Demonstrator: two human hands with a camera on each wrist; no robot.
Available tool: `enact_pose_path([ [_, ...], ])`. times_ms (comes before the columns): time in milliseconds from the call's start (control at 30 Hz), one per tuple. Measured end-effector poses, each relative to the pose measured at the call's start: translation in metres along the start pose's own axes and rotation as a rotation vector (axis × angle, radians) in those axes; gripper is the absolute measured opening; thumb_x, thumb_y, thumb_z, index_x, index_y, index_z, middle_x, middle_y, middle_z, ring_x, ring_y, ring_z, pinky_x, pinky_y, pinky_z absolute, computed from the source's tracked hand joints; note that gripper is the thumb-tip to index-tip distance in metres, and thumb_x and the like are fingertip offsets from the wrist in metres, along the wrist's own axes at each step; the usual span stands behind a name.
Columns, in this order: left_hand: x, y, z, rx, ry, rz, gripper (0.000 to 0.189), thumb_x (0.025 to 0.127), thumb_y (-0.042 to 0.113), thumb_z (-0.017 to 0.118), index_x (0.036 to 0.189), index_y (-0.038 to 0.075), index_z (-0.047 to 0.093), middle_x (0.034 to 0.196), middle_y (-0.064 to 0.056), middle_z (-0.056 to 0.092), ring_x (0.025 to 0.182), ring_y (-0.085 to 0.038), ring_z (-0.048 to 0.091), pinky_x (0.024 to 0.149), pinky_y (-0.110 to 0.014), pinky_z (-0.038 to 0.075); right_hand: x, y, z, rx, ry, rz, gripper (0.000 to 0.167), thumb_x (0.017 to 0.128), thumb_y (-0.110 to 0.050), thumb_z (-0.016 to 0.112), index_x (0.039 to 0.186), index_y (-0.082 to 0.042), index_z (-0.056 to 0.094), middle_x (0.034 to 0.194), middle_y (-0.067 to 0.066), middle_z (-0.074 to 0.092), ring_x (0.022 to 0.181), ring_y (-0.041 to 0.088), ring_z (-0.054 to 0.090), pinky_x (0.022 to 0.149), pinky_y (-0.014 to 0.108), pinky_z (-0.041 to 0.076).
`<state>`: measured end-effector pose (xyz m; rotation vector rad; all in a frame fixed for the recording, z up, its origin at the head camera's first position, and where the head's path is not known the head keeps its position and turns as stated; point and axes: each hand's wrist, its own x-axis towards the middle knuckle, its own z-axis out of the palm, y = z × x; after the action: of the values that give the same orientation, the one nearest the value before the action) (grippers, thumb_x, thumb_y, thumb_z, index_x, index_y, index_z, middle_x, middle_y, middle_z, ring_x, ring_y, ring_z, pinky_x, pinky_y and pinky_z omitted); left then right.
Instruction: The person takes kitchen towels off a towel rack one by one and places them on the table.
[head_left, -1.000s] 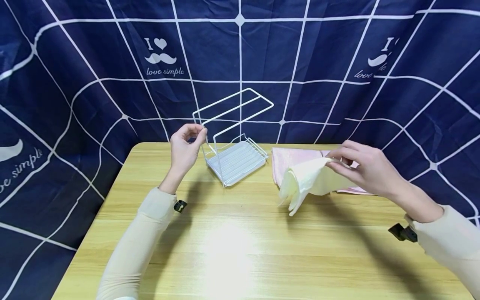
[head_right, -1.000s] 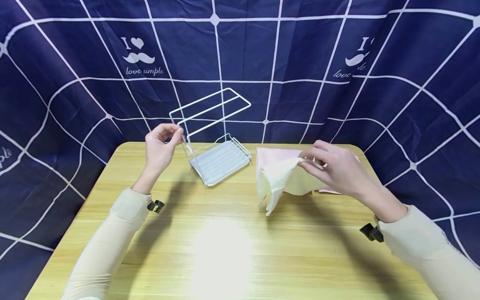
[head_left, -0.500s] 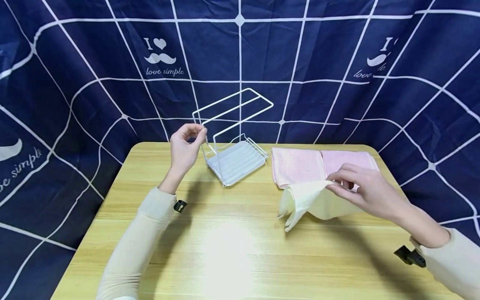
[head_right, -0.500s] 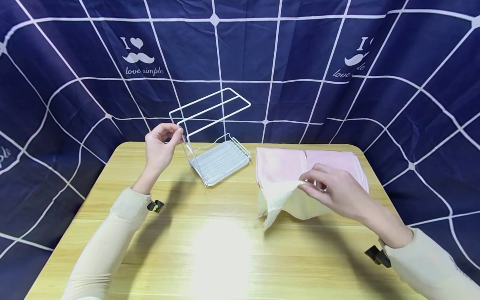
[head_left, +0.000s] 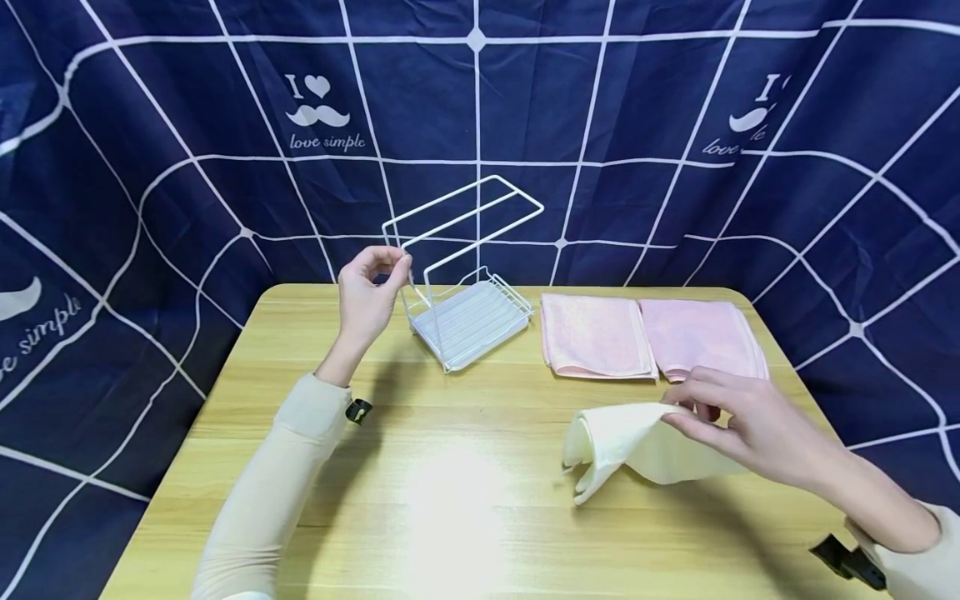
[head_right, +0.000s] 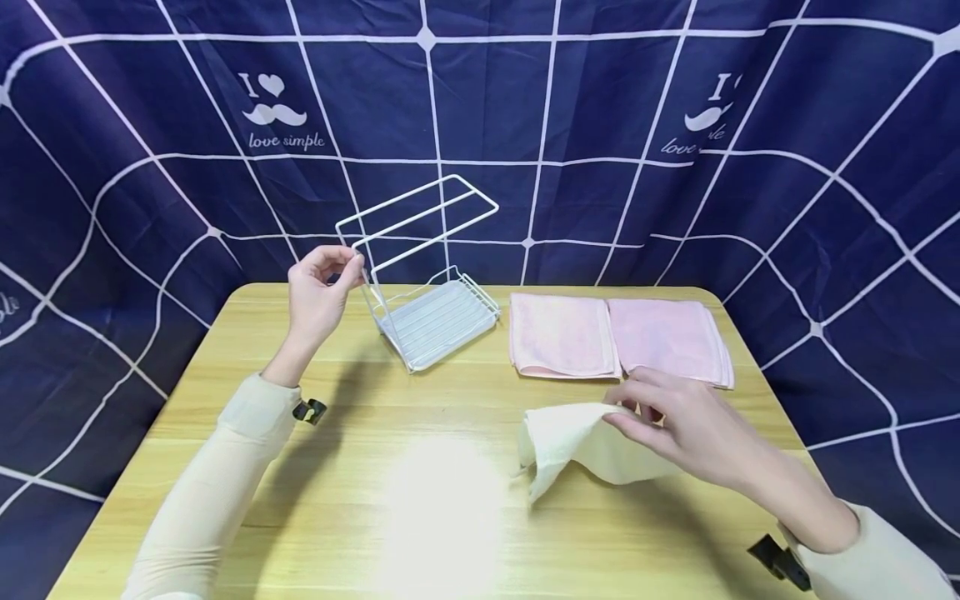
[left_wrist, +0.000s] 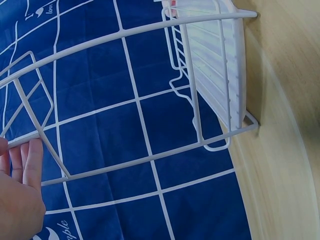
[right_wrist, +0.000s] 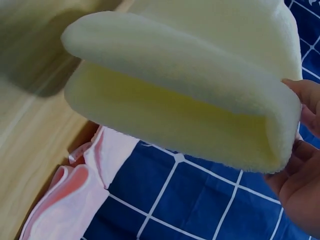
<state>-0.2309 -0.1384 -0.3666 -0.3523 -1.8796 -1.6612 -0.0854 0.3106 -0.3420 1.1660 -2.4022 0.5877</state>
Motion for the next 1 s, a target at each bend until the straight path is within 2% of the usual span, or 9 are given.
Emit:
enact_pose_path([
  [200,0.0,0.0,0.0,0.007,0.002,-0.002,0.007,0.095,-0.001,0.073,0.092,0.004,0.072,0.078,0.02,0.07,0.067,0.0,0.066,0.062,-0.013,0.058,-0.008,-0.009,-0.001,0.002,-0.029,-0.005,0.009,0.102,-0.045,0.068,0.1,-0.036,0.07,0.086,-0.031,0.054,0.074,-0.016,0.047,0.062,0.002,0.04],
  [267,0.0,0.0,0.0,0.006,0.001,-0.007,0.008,0.095,-0.002,0.073,0.091,0.005,0.072,0.079,0.021,0.07,0.068,0.001,0.066,0.062,-0.013,0.058,-0.011,-0.011,-0.001,0.011,-0.049,-0.004,0.005,0.099,-0.039,0.074,0.101,-0.038,0.069,0.087,-0.032,0.054,0.075,-0.017,0.047,0.062,0.001,0.039],
  [433,0.0,0.001,0.0,0.007,0.002,-0.015,0.009,0.095,-0.001,0.073,0.092,0.007,0.072,0.079,0.02,0.069,0.068,0.0,0.066,0.063,-0.013,0.058,-0.015,-0.014,0.005,0.031,-0.088,0.029,0.034,0.082,-0.015,0.089,0.1,-0.037,0.069,0.084,-0.031,0.055,0.074,-0.015,0.048,0.06,0.002,0.038],
  [500,0.0,0.001,0.001,0.007,-0.002,-0.017,0.006,0.095,0.0,0.074,0.092,0.005,0.072,0.079,0.02,0.069,0.068,0.0,0.066,0.063,-0.013,0.058,-0.015,-0.014,0.007,0.03,-0.098,0.052,0.034,0.081,-0.014,0.089,0.099,-0.035,0.07,0.083,-0.03,0.056,0.073,-0.014,0.049,0.059,0.002,0.038],
  [700,0.0,0.001,0.0,0.014,-0.008,-0.009,0.003,0.096,0.002,0.074,0.093,0.002,0.072,0.08,0.019,0.069,0.068,0.001,0.066,0.064,-0.015,0.059,-0.01,-0.001,0.018,0.012,-0.134,0.094,0.013,0.092,-0.027,0.082,0.095,-0.033,0.071,0.081,-0.029,0.054,0.073,-0.013,0.048,0.058,0.004,0.037],
  [900,0.0,0.001,0.0,0.019,0.001,-0.008,0.003,0.096,0.001,0.074,0.094,0.0,0.072,0.079,0.018,0.069,0.067,0.001,0.066,0.063,-0.015,0.058,-0.004,0.018,0.031,-0.014,-0.142,0.095,0.028,0.082,-0.012,0.088,0.094,-0.031,0.071,0.082,-0.025,0.055,0.074,-0.01,0.048,0.06,0.006,0.039],
  [1000,0.0,0.001,0.0,0.018,-0.003,-0.009,0.004,0.095,0.001,0.074,0.095,-0.003,0.072,0.08,0.017,0.069,0.068,0.0,0.066,0.062,-0.013,0.058,-0.003,0.026,0.039,-0.049,-0.157,0.105,0.028,0.082,-0.013,0.088,0.094,-0.031,0.071,0.083,-0.025,0.058,0.075,-0.01,0.048,0.06,0.009,0.041],
])
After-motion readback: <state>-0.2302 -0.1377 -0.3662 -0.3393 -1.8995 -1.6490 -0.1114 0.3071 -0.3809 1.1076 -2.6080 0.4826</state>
